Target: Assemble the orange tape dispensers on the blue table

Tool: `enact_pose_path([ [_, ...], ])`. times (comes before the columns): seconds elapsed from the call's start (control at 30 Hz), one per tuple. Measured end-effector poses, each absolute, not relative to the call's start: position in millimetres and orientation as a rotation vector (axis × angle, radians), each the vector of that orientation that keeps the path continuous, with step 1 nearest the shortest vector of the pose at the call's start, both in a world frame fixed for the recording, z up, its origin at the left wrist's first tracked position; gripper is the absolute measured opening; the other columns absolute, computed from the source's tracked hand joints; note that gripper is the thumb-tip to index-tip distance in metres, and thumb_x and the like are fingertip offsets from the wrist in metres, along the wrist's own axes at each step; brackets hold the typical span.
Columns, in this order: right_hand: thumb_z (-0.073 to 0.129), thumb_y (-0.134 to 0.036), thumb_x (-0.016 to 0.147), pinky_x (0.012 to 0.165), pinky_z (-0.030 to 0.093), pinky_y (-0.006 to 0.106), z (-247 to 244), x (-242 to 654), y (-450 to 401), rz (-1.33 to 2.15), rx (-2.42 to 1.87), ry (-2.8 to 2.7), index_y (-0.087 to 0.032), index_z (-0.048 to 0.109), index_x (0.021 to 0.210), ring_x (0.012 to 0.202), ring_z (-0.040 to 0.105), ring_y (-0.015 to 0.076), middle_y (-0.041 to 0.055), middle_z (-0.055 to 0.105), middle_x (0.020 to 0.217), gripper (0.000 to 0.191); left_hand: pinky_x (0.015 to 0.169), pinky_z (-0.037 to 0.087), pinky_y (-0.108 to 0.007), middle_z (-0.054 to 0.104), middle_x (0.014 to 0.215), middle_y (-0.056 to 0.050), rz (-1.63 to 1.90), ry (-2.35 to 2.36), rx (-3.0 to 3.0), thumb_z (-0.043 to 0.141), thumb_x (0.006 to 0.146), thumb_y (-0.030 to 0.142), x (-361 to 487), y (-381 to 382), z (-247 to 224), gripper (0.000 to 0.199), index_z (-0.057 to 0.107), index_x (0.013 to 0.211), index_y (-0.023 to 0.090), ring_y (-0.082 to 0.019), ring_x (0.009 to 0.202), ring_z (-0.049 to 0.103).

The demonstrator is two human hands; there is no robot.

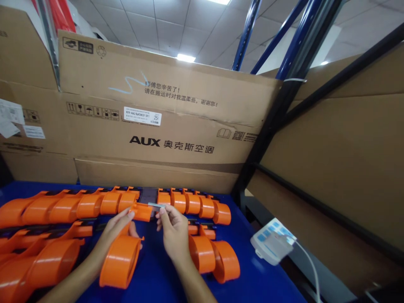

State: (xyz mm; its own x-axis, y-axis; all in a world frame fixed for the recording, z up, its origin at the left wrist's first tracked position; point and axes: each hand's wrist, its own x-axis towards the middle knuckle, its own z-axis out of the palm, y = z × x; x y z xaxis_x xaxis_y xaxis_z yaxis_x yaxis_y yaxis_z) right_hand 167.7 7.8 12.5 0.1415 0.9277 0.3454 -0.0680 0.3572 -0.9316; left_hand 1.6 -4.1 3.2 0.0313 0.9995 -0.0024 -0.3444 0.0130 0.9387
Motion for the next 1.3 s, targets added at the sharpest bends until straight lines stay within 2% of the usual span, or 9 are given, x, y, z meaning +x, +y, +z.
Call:
enact_pose_path([
  [0.2,0.069,-0.052,0.086,0.057,0.053,0.028,3,166,6,0.829,-1.048,-1.250,-0.018,0.076,0.104,0.061,0.058,0.0155,0.0020,0.070,0.074,0.039,0.050,0.048,-0.023,0.068,0.053,0.000,1.359,0.951,1.076,0.072,0.079,0.057,3,-1,-2,0.056,0.067,0.118,0.016,-0.020,0.050,0.066],
  [0.4,0.066,-0.049,0.089,0.065,0.057,0.032,-1,165,0,0.808,-1.077,-1.336,-0.021,0.069,0.129,0.078,0.068,0.0228,0.0051,0.076,0.090,0.049,0.051,0.046,-0.022,0.066,0.054,0.000,1.346,0.940,1.103,0.069,0.084,0.055,2,-1,-3,0.043,0.070,0.100,0.015,-0.017,0.050,0.062],
  [0.6,0.061,-0.042,0.095,0.083,0.058,0.036,3,164,-8,0.699,-1.089,-1.558,-0.021,0.063,0.135,0.098,0.071,0.0264,0.0077,0.076,0.114,0.045,0.056,0.049,-0.024,0.066,0.055,0.001,1.326,0.952,1.125,0.069,0.085,0.053,2,-4,-5,0.050,0.070,0.117,0.016,-0.018,0.053,0.064],
  [0.73,0.059,-0.042,0.096,0.087,0.057,0.035,1,165,-9,0.634,-1.092,-1.684,-0.020,0.059,0.139,0.107,0.070,0.0268,0.0097,0.073,0.123,0.048,0.058,0.053,-0.026,0.075,0.073,-0.003,1.303,0.920,1.121,0.075,0.079,0.052,3,-2,-7,0.054,0.071,0.120,0.017,-0.018,0.058,0.065],
  [0.83,0.054,-0.044,0.099,0.090,0.056,0.036,0,167,-9,0.634,-1.102,-1.756,-0.019,0.055,0.143,0.107,0.069,0.0256,0.0109,0.071,0.125,0.051,0.059,0.054,-0.028,0.077,0.079,-0.004,1.276,0.919,1.124,0.076,0.077,0.053,4,-1,-7,0.057,0.071,0.121,0.018,-0.018,0.059,0.065],
  [0.97,0.044,-0.050,0.102,0.092,0.053,0.037,1,168,-9,0.600,-1.094,-1.757,-0.022,0.057,0.142,0.102,0.068,0.0247,0.0091,0.073,0.115,0.050,0.055,0.050,-0.024,0.069,0.061,0.001,1.285,0.952,1.125,0.074,0.080,0.053,4,-2,-5,0.056,0.069,0.122,0.016,-0.016,0.054,0.061],
  [1.1,0.021,-0.048,0.107,0.076,0.053,0.033,-1,164,-6,0.646,-1.132,-1.671,-0.022,0.057,0.142,0.081,0.066,0.0212,0.0054,0.072,0.089,0.056,0.049,0.043,-0.019,0.060,0.050,0.006,1.445,0.990,0.985,0.078,0.076,0.052,-4,-2,2,0.045,0.071,0.103,0.017,-0.011,0.047,0.053],
  [1.2,0.030,-0.040,0.107,0.084,0.051,0.034,0,157,-3,0.647,-1.078,-1.796,-0.021,0.058,0.140,0.093,0.065,0.0216,0.0069,0.072,0.103,0.047,0.049,0.043,-0.020,0.056,0.048,0.005,1.556,0.949,0.865,0.077,0.075,0.054,-14,-1,7,0.037,0.064,0.071,0.019,-0.010,0.045,0.051],
  [1.3,0.042,-0.029,0.103,0.095,0.047,0.036,5,145,-2,0.523,-0.973,-2.114,-0.024,0.059,0.136,0.107,0.060,0.0225,0.0076,0.069,0.119,0.037,0.046,0.043,-0.023,0.054,0.046,0.005,1.627,0.864,0.765,0.076,0.074,0.055,-21,-2,12,0.042,0.056,0.060,0.021,-0.011,0.041,0.051],
])
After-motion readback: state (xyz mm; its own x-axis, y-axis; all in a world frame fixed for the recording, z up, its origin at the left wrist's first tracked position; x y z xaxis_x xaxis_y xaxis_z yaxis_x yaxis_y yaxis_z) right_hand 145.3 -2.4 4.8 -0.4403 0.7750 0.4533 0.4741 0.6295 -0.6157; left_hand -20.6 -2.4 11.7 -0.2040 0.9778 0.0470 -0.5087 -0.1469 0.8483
